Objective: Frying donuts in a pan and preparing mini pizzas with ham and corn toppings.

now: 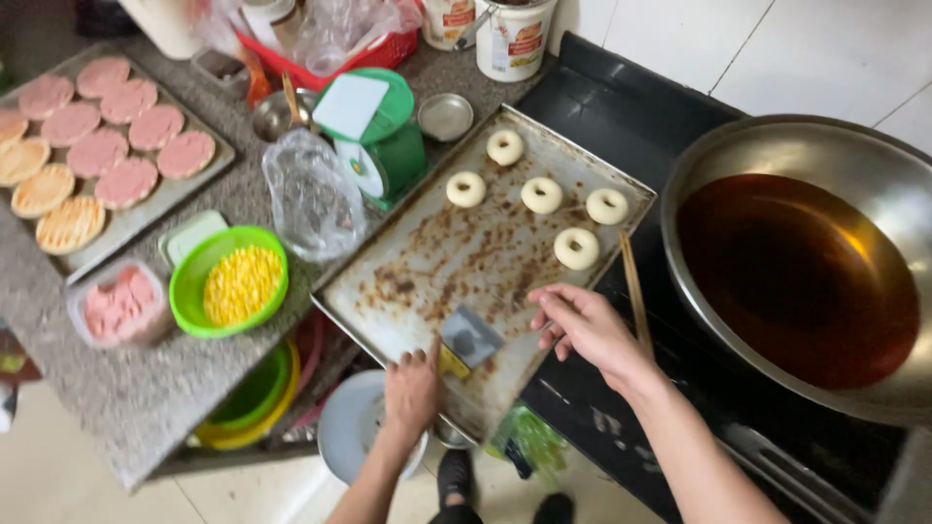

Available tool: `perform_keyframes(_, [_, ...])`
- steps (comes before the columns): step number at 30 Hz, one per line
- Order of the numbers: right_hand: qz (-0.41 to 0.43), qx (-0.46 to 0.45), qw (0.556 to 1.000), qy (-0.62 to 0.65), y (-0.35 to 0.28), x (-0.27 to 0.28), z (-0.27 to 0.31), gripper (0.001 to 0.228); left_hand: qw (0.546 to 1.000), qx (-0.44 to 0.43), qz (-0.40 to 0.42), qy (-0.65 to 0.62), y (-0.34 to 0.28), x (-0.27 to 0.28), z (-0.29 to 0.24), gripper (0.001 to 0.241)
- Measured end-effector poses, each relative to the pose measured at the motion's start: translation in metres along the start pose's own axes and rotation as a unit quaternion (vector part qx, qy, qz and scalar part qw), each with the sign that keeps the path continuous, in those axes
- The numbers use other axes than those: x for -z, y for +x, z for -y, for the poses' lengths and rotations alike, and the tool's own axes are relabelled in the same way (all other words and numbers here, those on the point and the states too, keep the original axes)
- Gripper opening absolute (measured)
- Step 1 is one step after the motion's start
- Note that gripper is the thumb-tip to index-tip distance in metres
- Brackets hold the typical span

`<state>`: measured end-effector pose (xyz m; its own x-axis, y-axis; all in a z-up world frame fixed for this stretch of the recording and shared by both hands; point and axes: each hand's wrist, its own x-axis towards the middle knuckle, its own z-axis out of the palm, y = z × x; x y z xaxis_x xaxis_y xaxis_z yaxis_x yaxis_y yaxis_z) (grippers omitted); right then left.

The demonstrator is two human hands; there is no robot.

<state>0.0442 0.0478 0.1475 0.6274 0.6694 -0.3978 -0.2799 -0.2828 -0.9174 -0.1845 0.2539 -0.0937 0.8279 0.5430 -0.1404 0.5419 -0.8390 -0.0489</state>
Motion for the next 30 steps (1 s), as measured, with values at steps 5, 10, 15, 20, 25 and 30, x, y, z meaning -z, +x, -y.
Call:
perform_keyframes(5, [-0.067,-0.004,0.998,-0.007,0.1,-0.03,-0.011,0.041,0.993,-0.024,0.035,-0.108,0.033,0.047,0.044,0.083])
perform_keyframes(10, [-0.14,0.021,0.985,-0.102,0.176,-0.043,-0.022,0.034,0.994,-0.016,-0.041,-0.104,0.097,0.087,0.09,0.07])
perform_keyframes(15, [-0.159,0.051,0.935,-0.314,0.264,-0.047,-0.034,0.032,0.993,-0.005,-0.098,-0.069,0.155,0.09,0.111,0.056])
perform_keyframes(20, [-0.133,0.072,0.908,-0.391,0.318,-0.07,-0.026,0.032,0.992,-0.001,-0.093,-0.081,0.183,0.082,0.109,0.044])
perform_keyframes(25, [-0.089,0.057,0.878,-0.466,0.348,-0.084,-0.023,0.041,0.993,0.015,-0.09,-0.077,0.195,0.087,0.106,0.04])
perform_keyframes(30, [-0.074,0.104,0.833,-0.539,0.369,-0.096,-0.029,0.043,0.993,0.024,-0.091,-0.075,0.203,0.078,0.107,0.039])
